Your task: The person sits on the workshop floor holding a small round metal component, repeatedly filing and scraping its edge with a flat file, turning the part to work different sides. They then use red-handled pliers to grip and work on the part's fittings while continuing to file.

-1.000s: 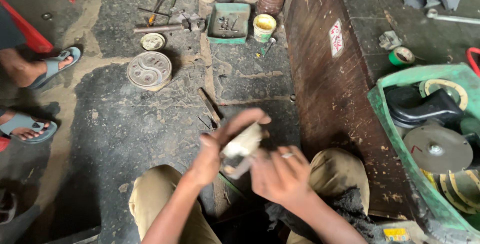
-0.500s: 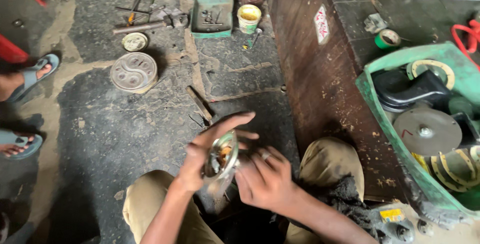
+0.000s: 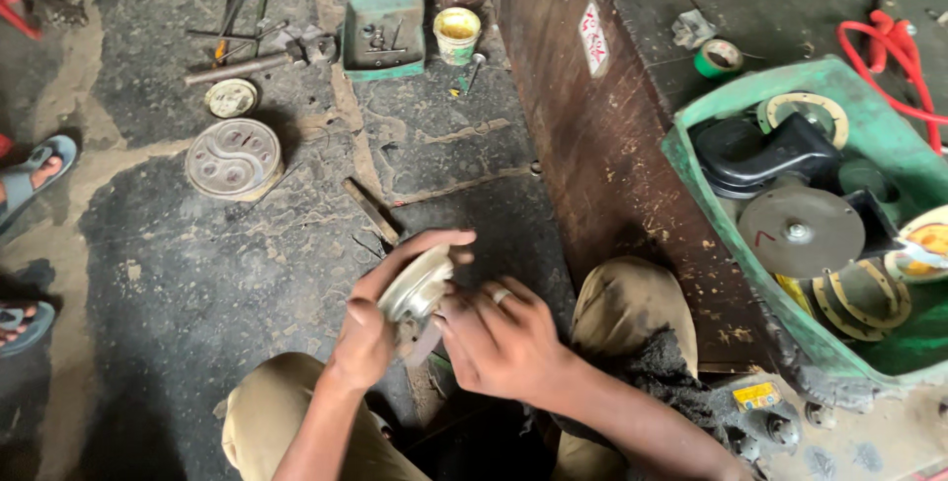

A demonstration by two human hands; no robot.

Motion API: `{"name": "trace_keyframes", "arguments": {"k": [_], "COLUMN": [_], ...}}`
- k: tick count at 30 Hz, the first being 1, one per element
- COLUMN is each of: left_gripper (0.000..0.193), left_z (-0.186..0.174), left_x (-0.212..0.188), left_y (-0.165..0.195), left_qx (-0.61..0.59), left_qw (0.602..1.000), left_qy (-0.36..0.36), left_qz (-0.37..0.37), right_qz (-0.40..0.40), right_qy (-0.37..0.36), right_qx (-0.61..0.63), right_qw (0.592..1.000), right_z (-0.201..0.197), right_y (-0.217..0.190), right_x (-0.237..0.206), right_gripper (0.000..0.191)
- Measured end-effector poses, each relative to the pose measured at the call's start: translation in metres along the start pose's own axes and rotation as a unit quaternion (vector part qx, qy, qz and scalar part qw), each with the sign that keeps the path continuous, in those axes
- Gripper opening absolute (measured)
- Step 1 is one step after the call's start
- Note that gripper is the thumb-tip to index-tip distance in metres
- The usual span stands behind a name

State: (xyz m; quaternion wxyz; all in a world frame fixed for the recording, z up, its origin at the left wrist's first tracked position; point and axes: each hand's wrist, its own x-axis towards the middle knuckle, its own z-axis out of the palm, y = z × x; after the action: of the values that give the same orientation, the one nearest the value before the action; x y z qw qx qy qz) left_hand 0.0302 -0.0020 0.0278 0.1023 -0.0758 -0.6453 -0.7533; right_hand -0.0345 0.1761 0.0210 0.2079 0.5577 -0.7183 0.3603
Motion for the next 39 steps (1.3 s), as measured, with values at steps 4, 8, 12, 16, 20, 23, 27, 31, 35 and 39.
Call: {"name": "trace_keyframes", "arguments": {"k": [4, 8, 12, 16, 20, 23, 27, 31, 35, 39], "left_gripper": [0.115, 0.114, 0.106, 0.083, 0.078, 0.087, 0.106, 0.118, 0.114, 0.104], "left_z": [-0.001, -0.002, 0.007, 0.014, 0.010, 0.004, -0.003, -0.007, 0.002, 0.004], "left_x": [-0.003, -0.003, 0.002, 0.001, -0.002, 0.001, 0.003, 0.006, 0.009, 0.004], "left_y": [0.001, 0.003, -0.003, -0.002, 0.007, 0.010, 0.009, 0.007, 0.005, 0.009], "left_qx": [0.177, 0.149, -0.109, 0.037, 0.235, 0.226, 0.193, 0.053, -0.052, 0.218], "left_qw": [0.979, 0.977, 0.989, 0.997, 0.968, 0.965, 0.970, 0.998, 0.995, 0.973], "left_qy": [0.015, -0.011, -0.050, 0.054, 0.058, 0.019, -0.008, 0.004, 0.031, 0.036], "left_qz": [0.101, 0.155, 0.082, -0.028, 0.070, 0.134, 0.147, 0.031, -0.075, 0.064], "right_qz": [0.301, 0.372, 0.357, 0.087, 0.096, 0.348, 0.371, 0.218, -0.036, 0.337], "right_qy": [-0.087, -0.072, -0.054, -0.005, -0.033, -0.123, -0.088, -0.061, -0.004, -0.137], "right_qx": [0.415, 0.527, 0.468, 0.096, 0.080, 0.453, 0.499, 0.226, -0.028, 0.275], "right_qw": [0.854, 0.761, 0.806, 0.992, 0.992, 0.812, 0.778, 0.947, 0.999, 0.890], "right_z": [0.008, 0.015, 0.010, 0.002, 0.009, 0.018, 0.018, 0.008, 0.007, 0.017], "right_y": [0.014, 0.021, 0.017, 0.019, 0.023, 0.024, 0.025, 0.024, 0.022, 0.022], "right_x": [-0.016, -0.030, -0.022, -0.005, -0.005, -0.017, -0.023, -0.008, 0.000, -0.013], "right_gripper": [0.017, 0.016, 0.016, 0.015, 0.014, 0.014, 0.013, 0.013, 0.016, 0.013]}}
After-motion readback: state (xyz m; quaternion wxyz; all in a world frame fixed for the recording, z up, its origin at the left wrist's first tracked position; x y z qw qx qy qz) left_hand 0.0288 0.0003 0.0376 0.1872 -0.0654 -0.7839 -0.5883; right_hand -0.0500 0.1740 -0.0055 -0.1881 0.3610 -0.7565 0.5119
